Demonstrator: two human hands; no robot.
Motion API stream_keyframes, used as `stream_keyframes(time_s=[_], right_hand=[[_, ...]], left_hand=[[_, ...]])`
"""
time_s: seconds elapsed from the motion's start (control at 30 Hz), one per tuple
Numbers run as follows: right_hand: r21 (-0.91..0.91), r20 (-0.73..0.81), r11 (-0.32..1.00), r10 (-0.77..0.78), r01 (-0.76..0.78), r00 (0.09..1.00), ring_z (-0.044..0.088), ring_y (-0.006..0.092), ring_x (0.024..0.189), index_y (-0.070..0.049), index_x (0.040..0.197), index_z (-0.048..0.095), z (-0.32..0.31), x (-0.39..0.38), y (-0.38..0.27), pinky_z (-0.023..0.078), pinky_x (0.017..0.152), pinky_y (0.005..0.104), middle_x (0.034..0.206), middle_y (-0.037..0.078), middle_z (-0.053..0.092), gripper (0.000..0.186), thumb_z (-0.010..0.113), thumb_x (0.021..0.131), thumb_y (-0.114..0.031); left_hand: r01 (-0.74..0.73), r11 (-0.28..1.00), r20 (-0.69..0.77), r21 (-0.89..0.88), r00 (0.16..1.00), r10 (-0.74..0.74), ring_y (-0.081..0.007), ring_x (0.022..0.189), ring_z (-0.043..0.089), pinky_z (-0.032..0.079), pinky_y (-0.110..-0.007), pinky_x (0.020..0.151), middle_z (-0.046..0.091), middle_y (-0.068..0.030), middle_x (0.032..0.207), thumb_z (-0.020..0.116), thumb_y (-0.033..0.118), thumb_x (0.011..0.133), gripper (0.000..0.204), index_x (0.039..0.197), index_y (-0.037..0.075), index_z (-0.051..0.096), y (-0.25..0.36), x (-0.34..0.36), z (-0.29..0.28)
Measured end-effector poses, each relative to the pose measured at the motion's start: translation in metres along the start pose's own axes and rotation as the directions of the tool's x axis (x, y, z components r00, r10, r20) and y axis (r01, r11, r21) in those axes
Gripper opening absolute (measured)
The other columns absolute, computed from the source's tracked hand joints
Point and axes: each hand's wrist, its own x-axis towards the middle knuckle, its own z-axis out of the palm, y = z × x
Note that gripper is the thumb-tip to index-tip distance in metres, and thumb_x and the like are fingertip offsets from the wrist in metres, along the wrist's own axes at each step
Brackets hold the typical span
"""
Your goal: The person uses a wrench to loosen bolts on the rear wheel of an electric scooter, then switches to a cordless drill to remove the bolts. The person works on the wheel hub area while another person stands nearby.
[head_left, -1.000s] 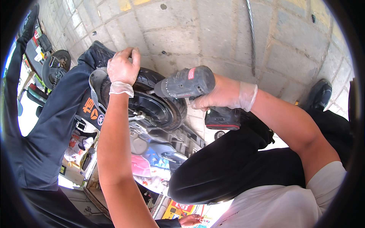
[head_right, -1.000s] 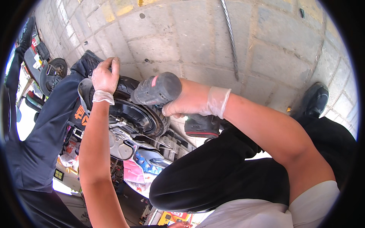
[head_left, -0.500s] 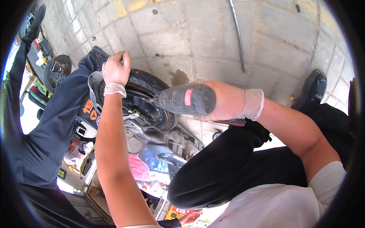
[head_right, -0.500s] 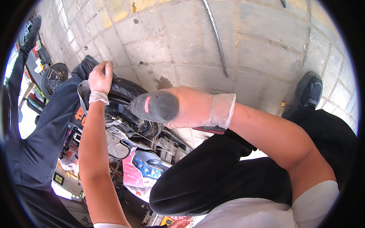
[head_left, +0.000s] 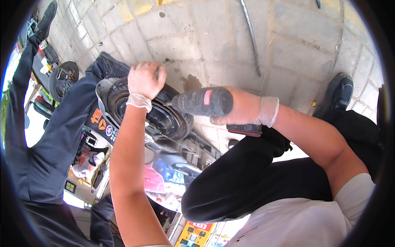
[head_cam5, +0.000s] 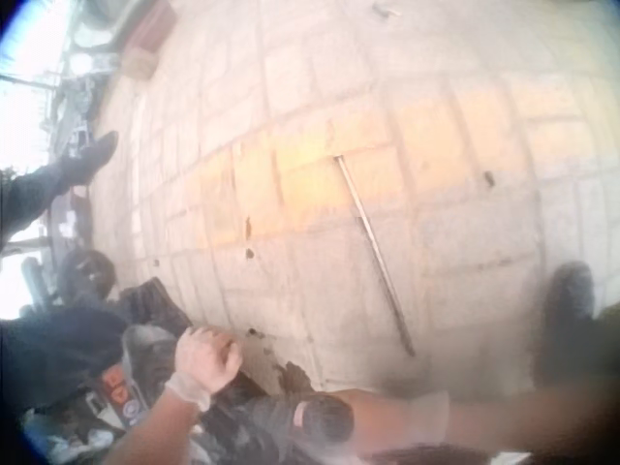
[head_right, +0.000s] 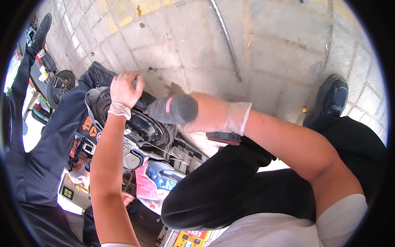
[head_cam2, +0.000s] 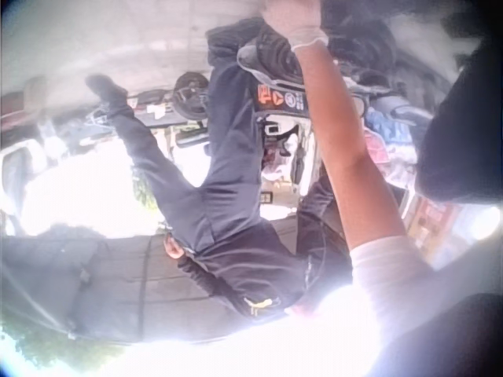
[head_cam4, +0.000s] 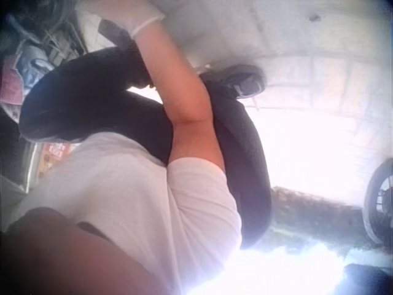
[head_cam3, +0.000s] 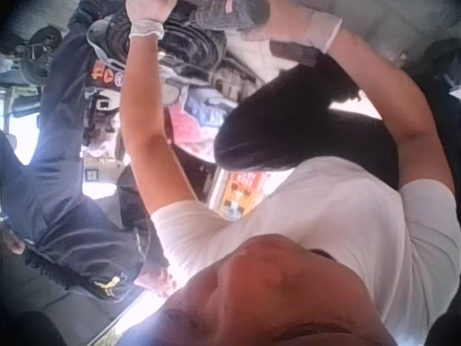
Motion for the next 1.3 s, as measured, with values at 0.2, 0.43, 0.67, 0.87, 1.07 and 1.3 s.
stream_keyframes(time_s=[0.2,0.43,0.67,0.87,1.07,1.3], right_hand=[[0.337,0.096,0.928,0.131,-0.156,0.987,0.060,0.0148,0.081,-0.002,0.112,0.061,0.004,0.031,-0.011,0.051,0.076,0.0314,0.091,0.005,0.066,0.034,0.072,0.081,-0.008],[0.362,0.045,0.928,0.078,-0.089,0.996,0.058,0.0114,0.069,-0.003,0.109,0.062,0.017,0.067,-0.026,0.051,0.063,0.0295,0.083,0.005,0.065,0.028,0.068,0.081,-0.002],[0.546,0.135,0.824,0.091,-0.151,0.987,0.056,0.0136,0.056,-0.003,0.110,0.058,0.019,0.085,-0.019,0.045,0.050,0.0308,0.070,0.006,0.061,0.034,0.066,0.078,0.005],[0.532,0.158,0.824,0.131,-0.196,0.979,0.054,0.0143,0.056,-0.008,0.129,0.046,0.008,0.070,-0.015,0.043,0.051,0.0313,0.076,0.006,0.058,0.058,0.065,0.076,0.006],[0.472,0.167,0.860,0.129,-0.194,0.978,0.053,0.0142,0.057,-0.010,0.135,0.041,0.004,0.062,-0.016,0.043,0.053,0.0317,0.079,0.006,0.057,0.066,0.066,0.076,0.006],[0.498,0.166,0.847,0.117,-0.185,0.979,0.053,0.0133,0.057,-0.010,0.134,0.042,0.014,0.084,-0.025,0.044,0.055,0.0320,0.075,0.005,0.058,0.064,0.065,0.077,0.007]], left_hand=[[0.221,0.975,-0.003,-0.009,0.975,-0.221,-0.0282,0.091,0.068,0.048,-0.041,0.083,0.073,-0.0096,0.087,0.059,0.027,0.091,0.023,0.092,0.010,0.074,-0.035,0.003,-0.007],[0.327,0.944,0.018,-0.054,0.945,-0.326,-0.0288,0.091,0.067,0.048,-0.042,0.083,0.072,-0.0105,0.089,0.057,0.029,0.093,0.025,0.092,0.009,0.074,-0.052,0.003,-0.006],[0.321,0.946,0.025,-0.037,0.947,-0.321,-0.0300,0.087,0.067,0.048,-0.043,0.081,0.071,-0.0109,0.084,0.056,0.030,0.093,0.026,0.090,0.010,0.073,-0.053,0.003,-0.005],[0.327,0.943,-0.006,-0.053,0.945,-0.328,-0.0298,0.089,0.067,0.048,-0.043,0.082,0.072,-0.0107,0.086,0.056,0.030,0.093,0.027,0.091,0.010,0.073,-0.050,0.004,-0.006],[0.355,0.934,0.010,-0.027,0.935,-0.355,-0.0303,0.090,0.067,0.048,-0.044,0.083,0.072,-0.0111,0.089,0.056,0.031,0.093,0.028,0.090,0.010,0.073,-0.047,0.004,-0.007],[0.353,0.935,0.014,-0.012,0.935,-0.353,-0.0304,0.090,0.067,0.048,-0.044,0.085,0.072,-0.0112,0.089,0.056,0.032,0.093,0.028,0.091,0.010,0.073,-0.049,0.003,-0.006]])
